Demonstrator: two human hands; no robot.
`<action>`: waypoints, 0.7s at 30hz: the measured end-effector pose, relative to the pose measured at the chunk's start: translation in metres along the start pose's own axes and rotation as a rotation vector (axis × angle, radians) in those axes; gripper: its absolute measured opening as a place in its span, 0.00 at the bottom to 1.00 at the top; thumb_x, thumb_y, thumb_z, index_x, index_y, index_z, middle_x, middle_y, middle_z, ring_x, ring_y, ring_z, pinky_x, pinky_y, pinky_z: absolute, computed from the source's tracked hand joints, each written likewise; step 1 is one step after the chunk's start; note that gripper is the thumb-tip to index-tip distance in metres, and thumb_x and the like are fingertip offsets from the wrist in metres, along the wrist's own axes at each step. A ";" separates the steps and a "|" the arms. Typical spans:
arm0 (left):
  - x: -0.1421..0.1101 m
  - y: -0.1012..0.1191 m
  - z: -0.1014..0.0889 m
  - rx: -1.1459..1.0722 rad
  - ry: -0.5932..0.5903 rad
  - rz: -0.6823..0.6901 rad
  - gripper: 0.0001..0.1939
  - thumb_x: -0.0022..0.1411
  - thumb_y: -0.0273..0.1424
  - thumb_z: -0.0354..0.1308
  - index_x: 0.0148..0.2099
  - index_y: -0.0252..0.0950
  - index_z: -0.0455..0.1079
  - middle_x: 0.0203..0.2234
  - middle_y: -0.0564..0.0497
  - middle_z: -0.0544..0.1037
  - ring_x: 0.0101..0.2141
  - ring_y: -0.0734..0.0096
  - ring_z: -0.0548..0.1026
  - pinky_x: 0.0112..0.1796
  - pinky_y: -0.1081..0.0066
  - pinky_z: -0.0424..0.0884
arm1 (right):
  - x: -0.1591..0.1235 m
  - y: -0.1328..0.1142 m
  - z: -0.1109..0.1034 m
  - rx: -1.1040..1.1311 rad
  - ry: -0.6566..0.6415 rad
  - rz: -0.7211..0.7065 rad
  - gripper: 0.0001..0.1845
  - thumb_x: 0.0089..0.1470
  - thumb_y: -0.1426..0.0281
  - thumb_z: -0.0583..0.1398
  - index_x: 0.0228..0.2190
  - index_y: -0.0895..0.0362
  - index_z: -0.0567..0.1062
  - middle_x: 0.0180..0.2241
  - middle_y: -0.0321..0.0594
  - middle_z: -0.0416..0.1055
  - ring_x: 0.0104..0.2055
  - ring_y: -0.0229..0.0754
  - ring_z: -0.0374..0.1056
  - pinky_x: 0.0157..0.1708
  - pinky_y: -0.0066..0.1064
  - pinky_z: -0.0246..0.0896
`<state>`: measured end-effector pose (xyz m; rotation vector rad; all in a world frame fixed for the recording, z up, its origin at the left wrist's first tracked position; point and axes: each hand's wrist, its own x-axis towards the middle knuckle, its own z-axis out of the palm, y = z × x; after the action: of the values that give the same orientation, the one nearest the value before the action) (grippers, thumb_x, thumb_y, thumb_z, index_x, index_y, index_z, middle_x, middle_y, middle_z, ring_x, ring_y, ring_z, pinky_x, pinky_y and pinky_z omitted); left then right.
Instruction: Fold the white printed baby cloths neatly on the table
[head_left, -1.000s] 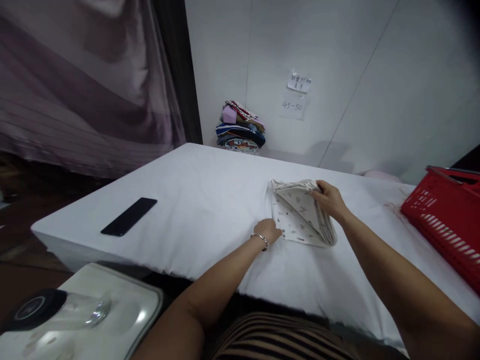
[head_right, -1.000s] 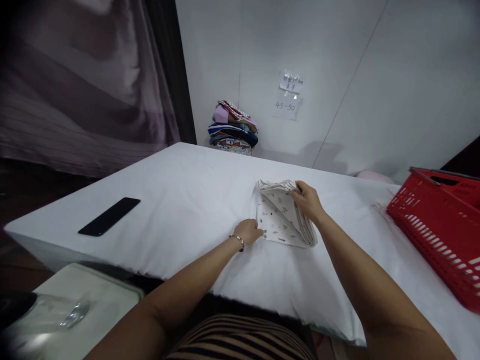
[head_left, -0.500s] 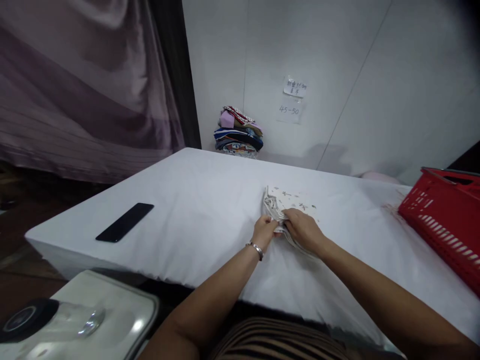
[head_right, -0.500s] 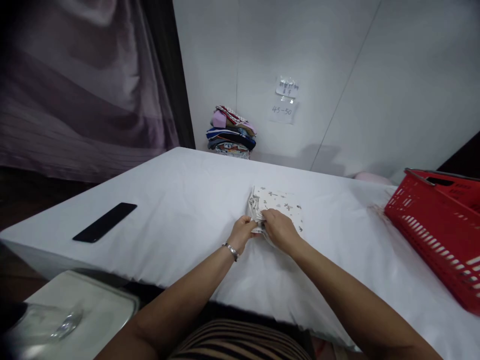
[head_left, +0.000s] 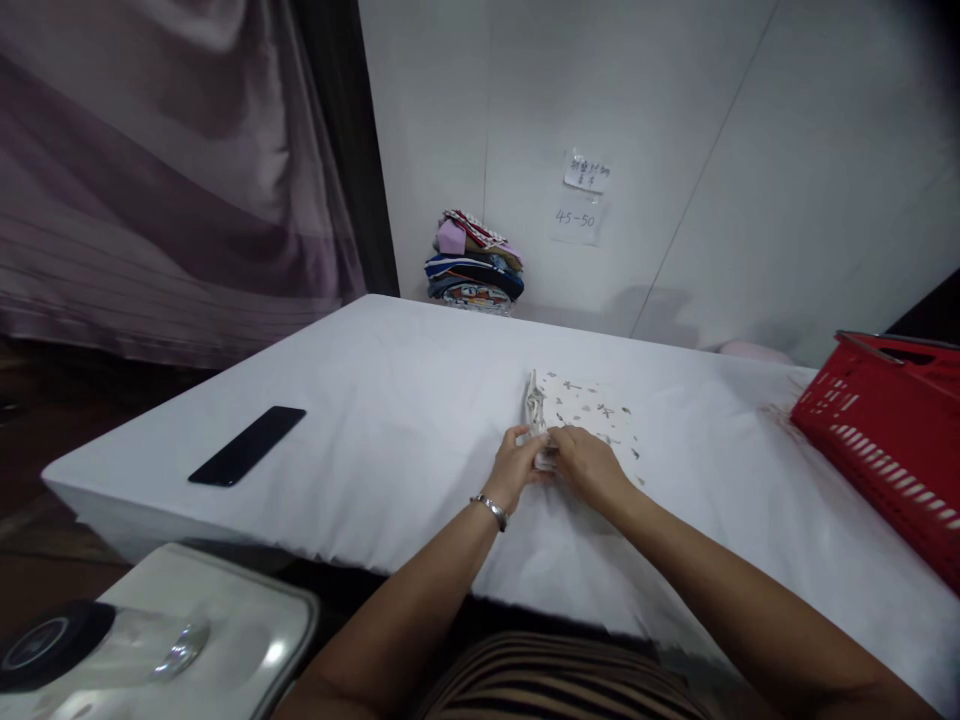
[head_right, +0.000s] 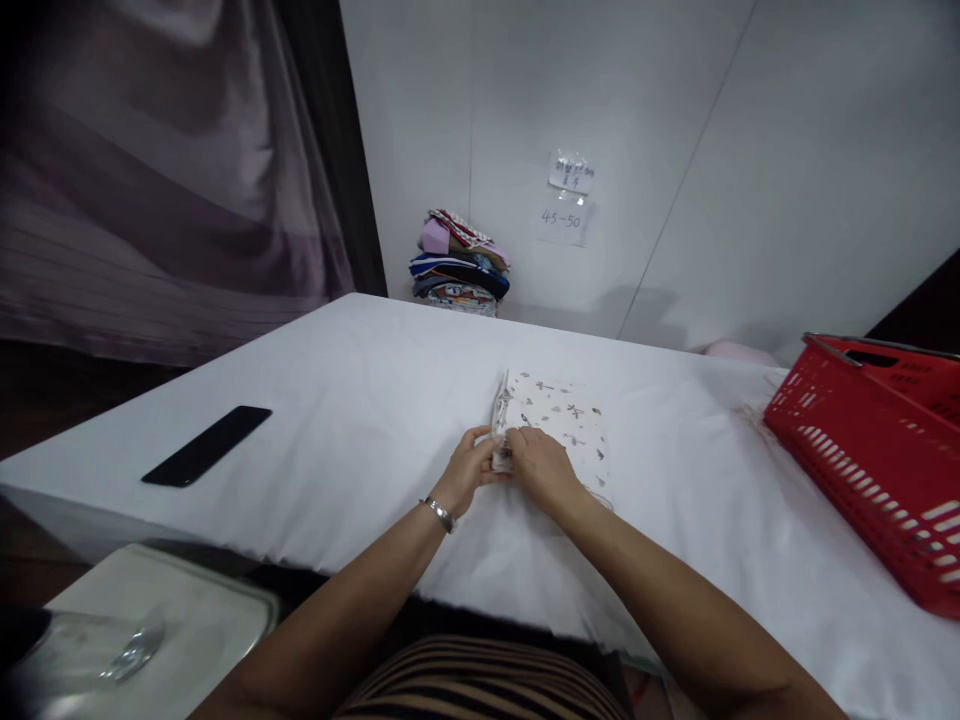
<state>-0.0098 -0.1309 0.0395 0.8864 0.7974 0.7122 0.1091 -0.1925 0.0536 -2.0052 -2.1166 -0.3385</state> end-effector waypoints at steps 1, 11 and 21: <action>0.000 0.001 -0.002 0.022 -0.004 -0.016 0.31 0.49 0.40 0.64 0.52 0.37 0.57 0.33 0.47 0.76 0.31 0.66 0.76 0.29 0.67 0.74 | -0.001 -0.002 0.003 0.005 0.007 -0.024 0.12 0.53 0.79 0.50 0.39 0.59 0.68 0.34 0.45 0.69 0.34 0.43 0.64 0.31 0.32 0.56; 0.014 -0.010 -0.016 0.199 0.050 -0.102 0.35 0.46 0.36 0.67 0.54 0.34 0.57 0.37 0.42 0.76 0.33 0.62 0.76 0.28 0.67 0.75 | -0.058 0.014 0.031 0.050 0.108 -0.003 0.30 0.49 0.81 0.51 0.56 0.62 0.58 0.50 0.53 0.65 0.52 0.49 0.59 0.47 0.44 0.55; 0.016 0.003 -0.012 0.104 -0.026 -0.122 0.31 0.51 0.31 0.64 0.55 0.33 0.56 0.39 0.40 0.76 0.30 0.65 0.77 0.30 0.62 0.76 | -0.119 0.077 0.032 0.028 0.160 0.124 0.31 0.52 0.74 0.52 0.58 0.60 0.54 0.53 0.52 0.63 0.55 0.49 0.59 0.49 0.44 0.59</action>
<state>-0.0126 -0.1123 0.0327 0.9306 0.8642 0.5555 0.1929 -0.2923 -0.0108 -2.0099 -1.8827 -0.4302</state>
